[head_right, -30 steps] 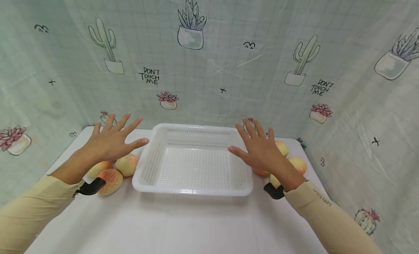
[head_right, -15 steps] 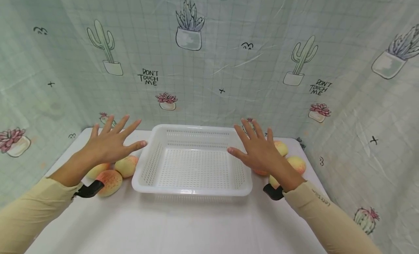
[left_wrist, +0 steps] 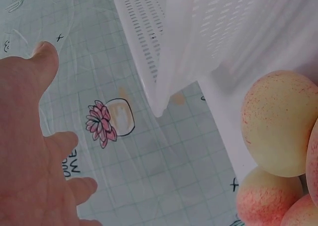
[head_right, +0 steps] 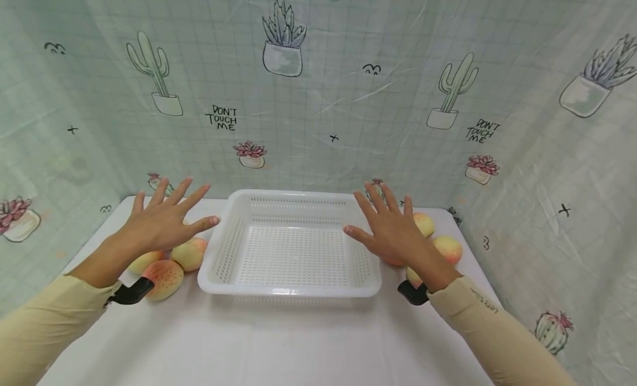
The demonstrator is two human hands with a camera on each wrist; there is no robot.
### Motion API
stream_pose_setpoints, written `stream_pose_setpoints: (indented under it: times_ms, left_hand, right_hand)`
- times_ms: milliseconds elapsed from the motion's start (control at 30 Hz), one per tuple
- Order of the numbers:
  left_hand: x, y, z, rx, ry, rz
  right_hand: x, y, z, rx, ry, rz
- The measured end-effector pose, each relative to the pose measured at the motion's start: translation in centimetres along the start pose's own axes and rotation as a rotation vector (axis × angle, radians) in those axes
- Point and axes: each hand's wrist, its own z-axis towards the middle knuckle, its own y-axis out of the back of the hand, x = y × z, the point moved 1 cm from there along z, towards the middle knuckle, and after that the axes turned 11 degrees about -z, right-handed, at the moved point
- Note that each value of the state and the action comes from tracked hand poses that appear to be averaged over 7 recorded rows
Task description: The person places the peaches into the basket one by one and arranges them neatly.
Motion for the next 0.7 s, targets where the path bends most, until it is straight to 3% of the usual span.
stream_pose_setpoints:
  times_ms: [700]
  left_hand:
    - [0.33, -0.59, -0.47, -0.001, 0.020, -0.005]
  right_hand:
    - [-0.24, -0.88, -1.01, -0.004, -0.016, -0.022]
